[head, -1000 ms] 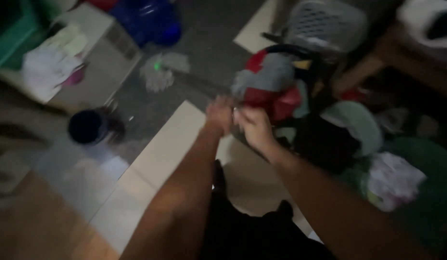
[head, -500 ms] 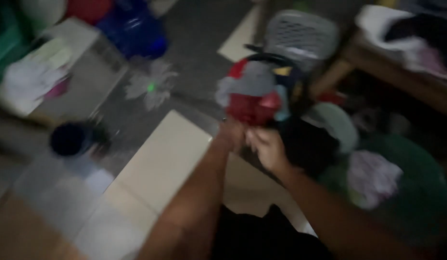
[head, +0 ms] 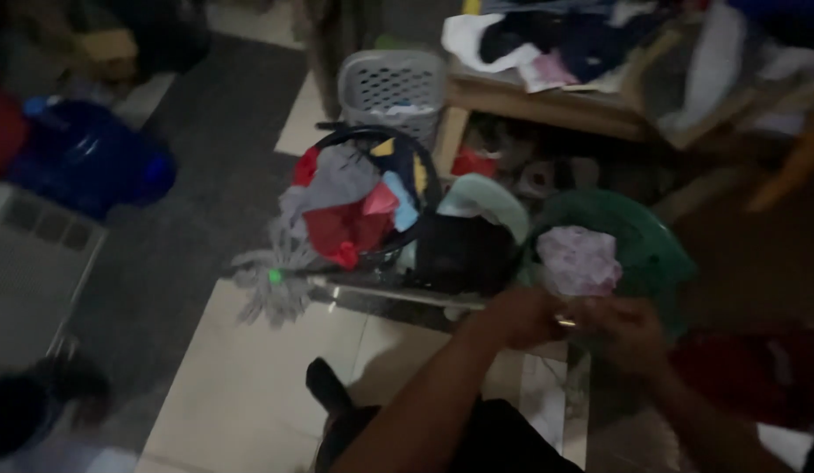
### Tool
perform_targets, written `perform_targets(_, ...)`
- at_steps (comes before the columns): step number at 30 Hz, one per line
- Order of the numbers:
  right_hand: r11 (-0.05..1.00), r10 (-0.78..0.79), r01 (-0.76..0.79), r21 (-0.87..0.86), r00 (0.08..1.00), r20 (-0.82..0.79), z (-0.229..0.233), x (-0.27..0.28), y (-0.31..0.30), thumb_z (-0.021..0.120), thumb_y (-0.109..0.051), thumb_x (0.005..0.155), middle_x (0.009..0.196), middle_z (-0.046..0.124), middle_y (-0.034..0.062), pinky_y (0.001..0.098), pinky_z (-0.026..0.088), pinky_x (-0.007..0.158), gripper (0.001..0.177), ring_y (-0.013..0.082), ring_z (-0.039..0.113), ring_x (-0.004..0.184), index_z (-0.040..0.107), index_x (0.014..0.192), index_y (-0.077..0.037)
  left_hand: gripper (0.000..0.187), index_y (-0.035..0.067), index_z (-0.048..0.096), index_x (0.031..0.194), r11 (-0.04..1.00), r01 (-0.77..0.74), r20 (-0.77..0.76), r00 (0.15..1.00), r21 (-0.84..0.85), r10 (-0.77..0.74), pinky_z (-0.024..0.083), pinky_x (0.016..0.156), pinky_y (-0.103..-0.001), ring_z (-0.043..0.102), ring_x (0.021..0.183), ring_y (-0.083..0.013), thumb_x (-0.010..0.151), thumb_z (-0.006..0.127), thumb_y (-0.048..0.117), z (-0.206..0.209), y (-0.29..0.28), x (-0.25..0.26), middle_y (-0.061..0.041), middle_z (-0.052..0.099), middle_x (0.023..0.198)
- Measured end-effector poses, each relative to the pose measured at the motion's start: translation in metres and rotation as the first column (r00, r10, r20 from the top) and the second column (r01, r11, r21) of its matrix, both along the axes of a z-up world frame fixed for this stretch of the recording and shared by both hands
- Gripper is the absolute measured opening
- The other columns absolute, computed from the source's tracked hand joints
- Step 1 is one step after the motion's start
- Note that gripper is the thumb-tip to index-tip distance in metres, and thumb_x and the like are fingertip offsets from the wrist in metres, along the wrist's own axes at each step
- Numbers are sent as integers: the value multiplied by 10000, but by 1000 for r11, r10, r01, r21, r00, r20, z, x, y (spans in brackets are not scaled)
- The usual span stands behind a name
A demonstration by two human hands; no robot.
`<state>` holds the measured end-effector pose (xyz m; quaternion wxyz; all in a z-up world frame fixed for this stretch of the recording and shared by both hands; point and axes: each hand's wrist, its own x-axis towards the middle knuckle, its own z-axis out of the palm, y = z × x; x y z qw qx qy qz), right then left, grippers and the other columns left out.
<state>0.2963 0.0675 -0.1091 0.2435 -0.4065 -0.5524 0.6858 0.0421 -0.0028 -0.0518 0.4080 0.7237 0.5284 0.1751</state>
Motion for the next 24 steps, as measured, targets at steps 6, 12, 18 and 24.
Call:
perform_targets(6, 991, 129, -129, 25, 992, -8, 17, -204, -64, 563, -199, 1014, 793, 662, 52, 335, 485, 673, 293, 146, 582, 708, 750, 992, 26, 269, 115, 785, 1025, 970, -243, -221, 945, 23, 242, 565, 838, -482, 716, 947, -368, 835, 710, 289, -80, -43, -148, -188, 750, 1030)
perform_targets(12, 894, 416, -380, 237, 901, -125, 26, -444, -130, 575, -235, 1068, 783, 632, -11, 296, 478, 651, 309, 107, 551, 717, 657, 854, -28, 257, 94, 778, 1056, 781, -599, -422, 763, -177, 489, 553, 891, -436, 723, 1007, -289, 879, 677, 249, -62, -124, -345, -136, 763, 1105)
perform_targets(18, 689, 496, -488, 536, 857, 142, 72, -563, -154, 630, -296, 999, 788, 741, 82, 351, 528, 673, 346, 150, 681, 700, 707, 823, -8, 372, 85, 742, 1128, 544, -831, -578, 501, -115, 644, 523, 1011, -425, 677, 1171, -336, 806, 742, 272, 13, -180, -423, -174, 693, 1257)
perform_targets(24, 670, 439, -439, 599, 885, 156, 61, -481, -118, 646, -299, 983, 693, 670, 116, 351, 489, 607, 344, 166, 621, 620, 698, 792, -18, 429, 167, 668, 1267, 698, -711, -586, 530, 85, 612, 478, 1041, -462, 584, 1248, -363, 857, 681, 292, -29, -135, -359, -194, 606, 1329)
